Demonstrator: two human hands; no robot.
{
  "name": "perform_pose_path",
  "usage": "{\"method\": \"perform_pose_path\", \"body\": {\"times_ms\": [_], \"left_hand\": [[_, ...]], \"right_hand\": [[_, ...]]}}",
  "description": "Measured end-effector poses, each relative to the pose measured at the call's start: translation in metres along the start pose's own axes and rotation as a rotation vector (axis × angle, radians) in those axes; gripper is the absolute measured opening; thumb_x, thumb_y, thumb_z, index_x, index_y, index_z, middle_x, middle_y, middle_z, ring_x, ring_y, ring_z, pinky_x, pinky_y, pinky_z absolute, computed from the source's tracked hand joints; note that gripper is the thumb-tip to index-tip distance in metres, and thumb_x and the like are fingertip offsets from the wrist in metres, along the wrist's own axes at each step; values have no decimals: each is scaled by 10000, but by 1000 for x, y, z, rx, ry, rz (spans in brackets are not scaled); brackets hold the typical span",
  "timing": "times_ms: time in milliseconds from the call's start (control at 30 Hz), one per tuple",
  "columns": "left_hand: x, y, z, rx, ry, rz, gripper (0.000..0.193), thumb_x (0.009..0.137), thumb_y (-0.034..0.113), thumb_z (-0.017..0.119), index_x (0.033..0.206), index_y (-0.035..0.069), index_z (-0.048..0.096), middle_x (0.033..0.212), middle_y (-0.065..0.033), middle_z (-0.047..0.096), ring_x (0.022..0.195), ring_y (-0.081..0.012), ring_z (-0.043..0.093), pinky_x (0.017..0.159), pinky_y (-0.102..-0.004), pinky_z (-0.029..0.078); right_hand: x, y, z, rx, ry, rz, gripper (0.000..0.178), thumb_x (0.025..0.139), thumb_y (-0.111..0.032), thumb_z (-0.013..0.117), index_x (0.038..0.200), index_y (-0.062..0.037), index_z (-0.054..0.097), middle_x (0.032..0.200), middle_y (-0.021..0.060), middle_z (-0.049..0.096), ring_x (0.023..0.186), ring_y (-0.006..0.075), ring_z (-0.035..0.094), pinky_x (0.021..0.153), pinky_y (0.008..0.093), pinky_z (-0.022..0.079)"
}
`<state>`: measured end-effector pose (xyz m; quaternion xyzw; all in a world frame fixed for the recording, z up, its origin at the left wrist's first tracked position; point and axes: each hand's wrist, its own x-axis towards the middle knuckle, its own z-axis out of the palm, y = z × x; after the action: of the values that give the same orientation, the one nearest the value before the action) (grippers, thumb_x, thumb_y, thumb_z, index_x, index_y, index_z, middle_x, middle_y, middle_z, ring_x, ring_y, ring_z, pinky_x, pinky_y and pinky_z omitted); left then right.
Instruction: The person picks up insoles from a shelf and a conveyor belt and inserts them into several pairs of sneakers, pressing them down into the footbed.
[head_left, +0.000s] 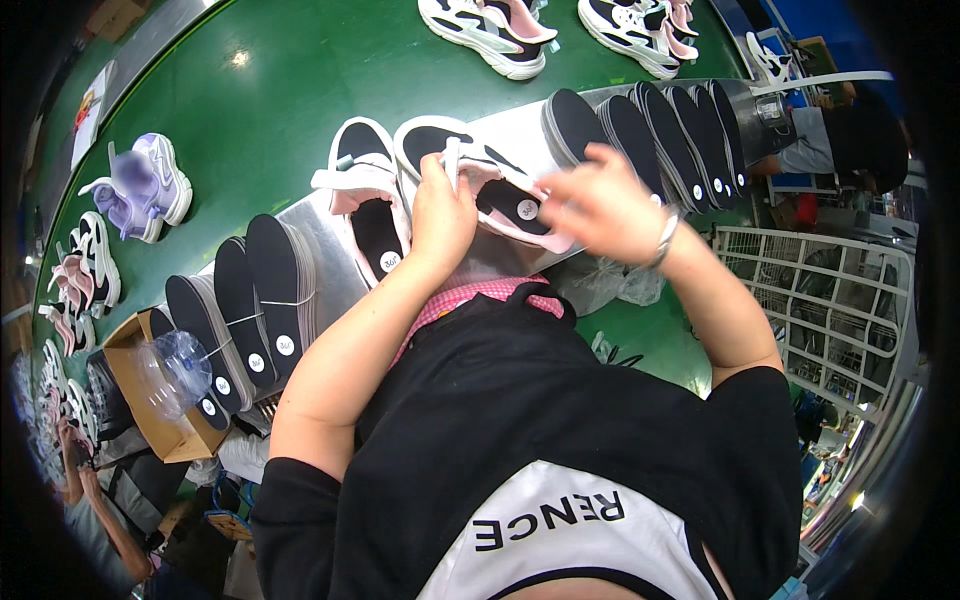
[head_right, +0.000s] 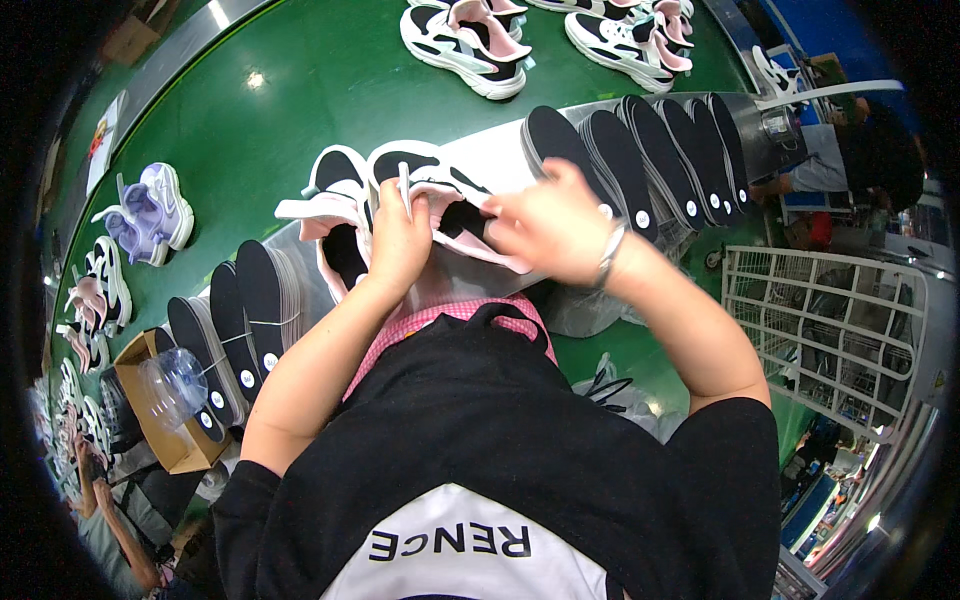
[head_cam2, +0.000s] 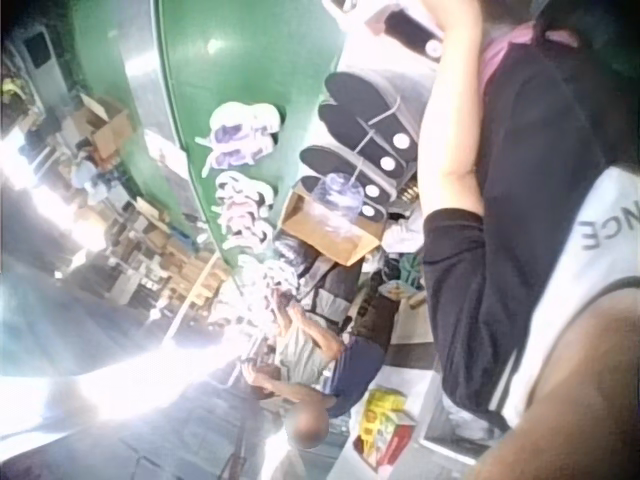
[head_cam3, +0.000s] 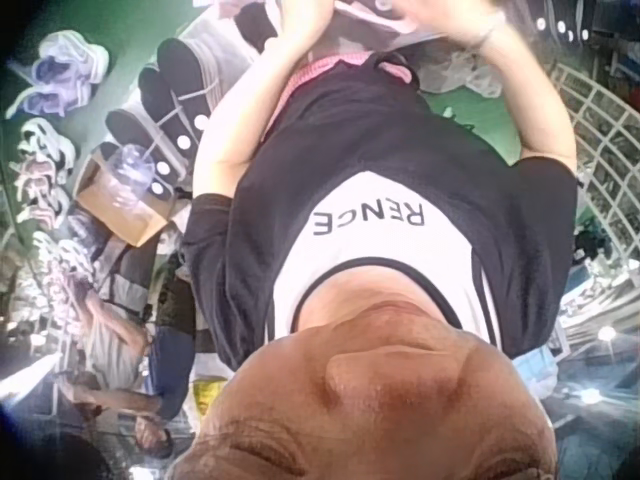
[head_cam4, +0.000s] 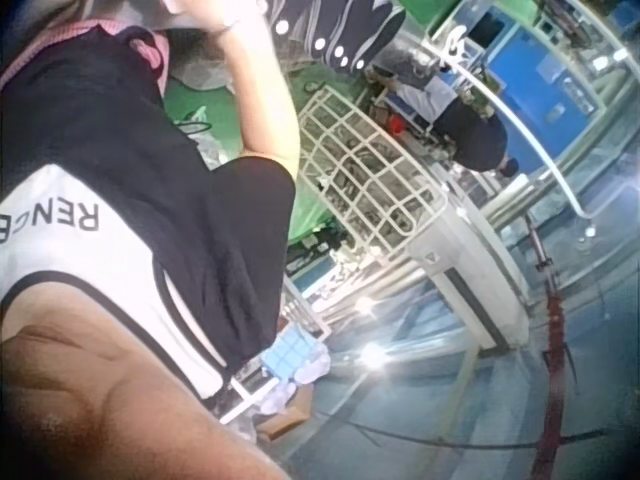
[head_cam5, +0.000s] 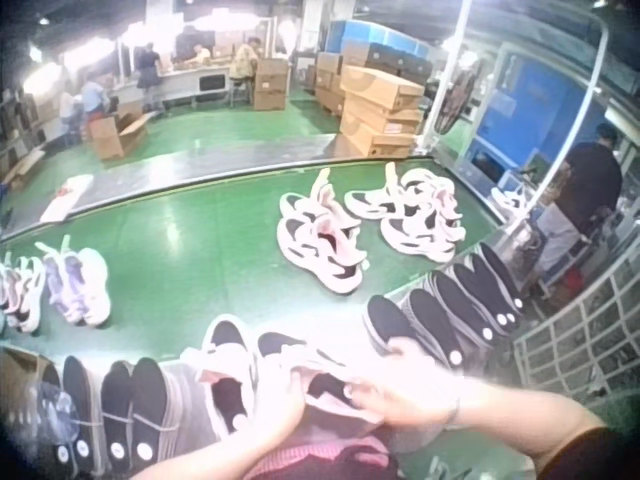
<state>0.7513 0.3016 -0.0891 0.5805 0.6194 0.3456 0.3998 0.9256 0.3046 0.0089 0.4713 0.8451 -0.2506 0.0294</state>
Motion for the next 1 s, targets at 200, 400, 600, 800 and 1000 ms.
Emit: {"method": "perform_pose_path", "body": {"times_ms": [200, 400, 600, 800, 1000], "left_hand": [[12, 4, 6, -53, -132, 66, 333, 777, 141, 526, 991, -62, 371, 890, -258, 540, 864, -371, 540, 730, -383, 428], [-25, 8, -63, 321, -2, 230, 447, 728, 208, 618, 1066, 6, 405, 741, -137, 575, 681, -274, 577, 624, -337, 454], [-33, -8, -59, 599, -1, 22, 717, 733, 408, 563, 1176, -51, 235, 746, -249, 562, 596, -371, 572, 529, -428, 462], [36, -25, -80, 591, 108, -147, 549, 720, 148, 495, 1204, 59, 254, 708, -228, 576, 647, -384, 565, 575, -468, 442], [125, -33, -155, 638, 411, -78, 512, 760, 151, 523, 1219, 77, 308, 914, -201, 556, 818, -348, 543, 692, -409, 429]], "right_hand": [[24, 2, 64, -318, -525, 188, 216, 659, -129, 526, 848, -56, 603, 815, 132, 608, 835, 241, 585, 913, 499, 247], [26, 0, 67, -301, -496, 98, 258, 663, -157, 517, 890, -52, 582, 824, 97, 615, 821, 220, 590, 889, 468, 276], [58, -47, 85, -81, -307, -14, 254, 707, -123, 464, 919, -10, 546, 714, 109, 611, 728, 261, 594, 862, 531, 277], [81, -19, 52, 306, 218, -399, 279, 761, -238, 538, 987, -74, 533, 833, 70, 562, 839, 237, 529, 890, 468, 293], [140, 81, -25, 153, 565, 59, 244, 703, -154, 559, 914, -33, 536, 818, 169, 564, 756, 344, 541, 678, 398, 438]]}}
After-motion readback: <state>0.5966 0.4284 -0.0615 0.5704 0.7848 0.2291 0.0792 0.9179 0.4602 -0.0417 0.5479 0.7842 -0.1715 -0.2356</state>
